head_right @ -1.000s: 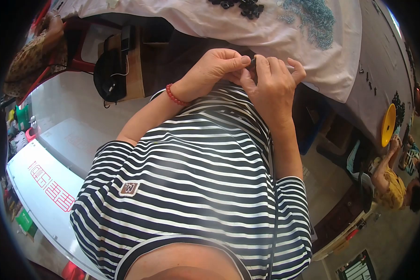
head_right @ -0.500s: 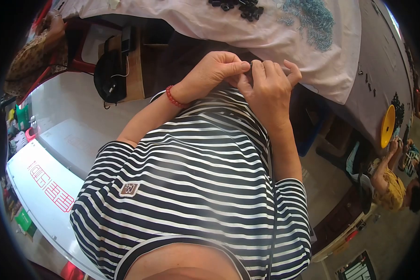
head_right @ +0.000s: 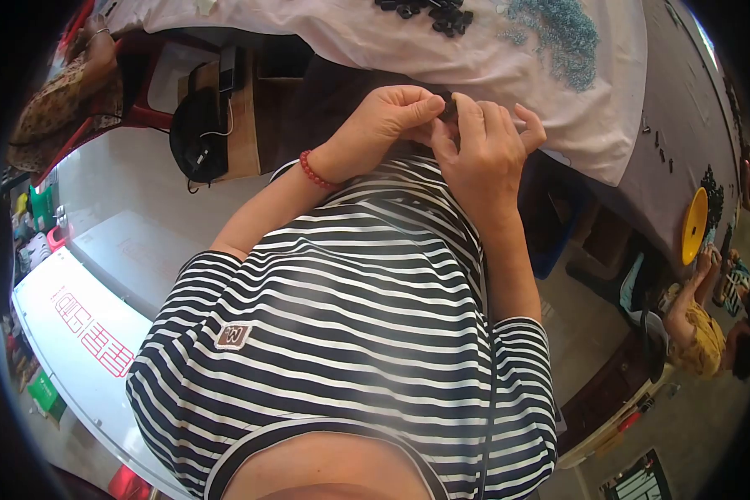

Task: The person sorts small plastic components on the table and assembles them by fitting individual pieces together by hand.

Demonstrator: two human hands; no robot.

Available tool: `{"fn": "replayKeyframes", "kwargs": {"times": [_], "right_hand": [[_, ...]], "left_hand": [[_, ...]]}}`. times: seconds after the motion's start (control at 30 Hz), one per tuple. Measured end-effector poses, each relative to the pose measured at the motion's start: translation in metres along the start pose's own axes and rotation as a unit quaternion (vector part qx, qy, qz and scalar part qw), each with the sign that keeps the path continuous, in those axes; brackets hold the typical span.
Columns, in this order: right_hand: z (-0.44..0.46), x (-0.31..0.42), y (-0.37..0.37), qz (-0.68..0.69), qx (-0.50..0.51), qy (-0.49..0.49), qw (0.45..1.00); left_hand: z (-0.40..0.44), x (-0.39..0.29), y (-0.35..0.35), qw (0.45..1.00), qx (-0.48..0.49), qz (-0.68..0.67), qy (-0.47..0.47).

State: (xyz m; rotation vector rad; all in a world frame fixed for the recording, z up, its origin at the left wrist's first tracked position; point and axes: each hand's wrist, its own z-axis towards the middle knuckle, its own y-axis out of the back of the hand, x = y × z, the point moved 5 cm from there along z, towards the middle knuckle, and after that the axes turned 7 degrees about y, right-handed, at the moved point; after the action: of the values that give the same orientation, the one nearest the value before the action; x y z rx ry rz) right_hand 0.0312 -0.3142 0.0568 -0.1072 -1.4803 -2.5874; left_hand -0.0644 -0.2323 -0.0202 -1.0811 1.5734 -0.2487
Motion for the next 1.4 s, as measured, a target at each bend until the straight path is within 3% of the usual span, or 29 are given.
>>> {"fn": "replayKeyframes", "kwargs": {"times": [0.23,0.53,0.93,1.27,1.4], "right_hand": [[0.001,-0.002,0.001,0.033,0.002,-0.024,0.999],[0.008,-0.007,-0.001,0.010,0.027,0.016,0.999],[0.029,-0.019,-0.008,0.044,0.032,0.049,0.997],[0.039,-0.029,-0.019,0.039,0.054,0.060,0.996],[0.043,-0.039,-0.023,0.075,0.079,0.029,0.994]], "left_hand": [[0.003,0.003,0.002,0.999,0.026,-0.008,0.022],[0.011,0.010,0.013,0.996,0.032,-0.021,0.080],[0.026,-0.009,0.022,0.997,0.023,0.043,0.059],[0.037,-0.015,0.026,0.992,0.036,0.001,0.122],[0.039,-0.025,0.026,0.996,-0.003,-0.024,0.088]]}}
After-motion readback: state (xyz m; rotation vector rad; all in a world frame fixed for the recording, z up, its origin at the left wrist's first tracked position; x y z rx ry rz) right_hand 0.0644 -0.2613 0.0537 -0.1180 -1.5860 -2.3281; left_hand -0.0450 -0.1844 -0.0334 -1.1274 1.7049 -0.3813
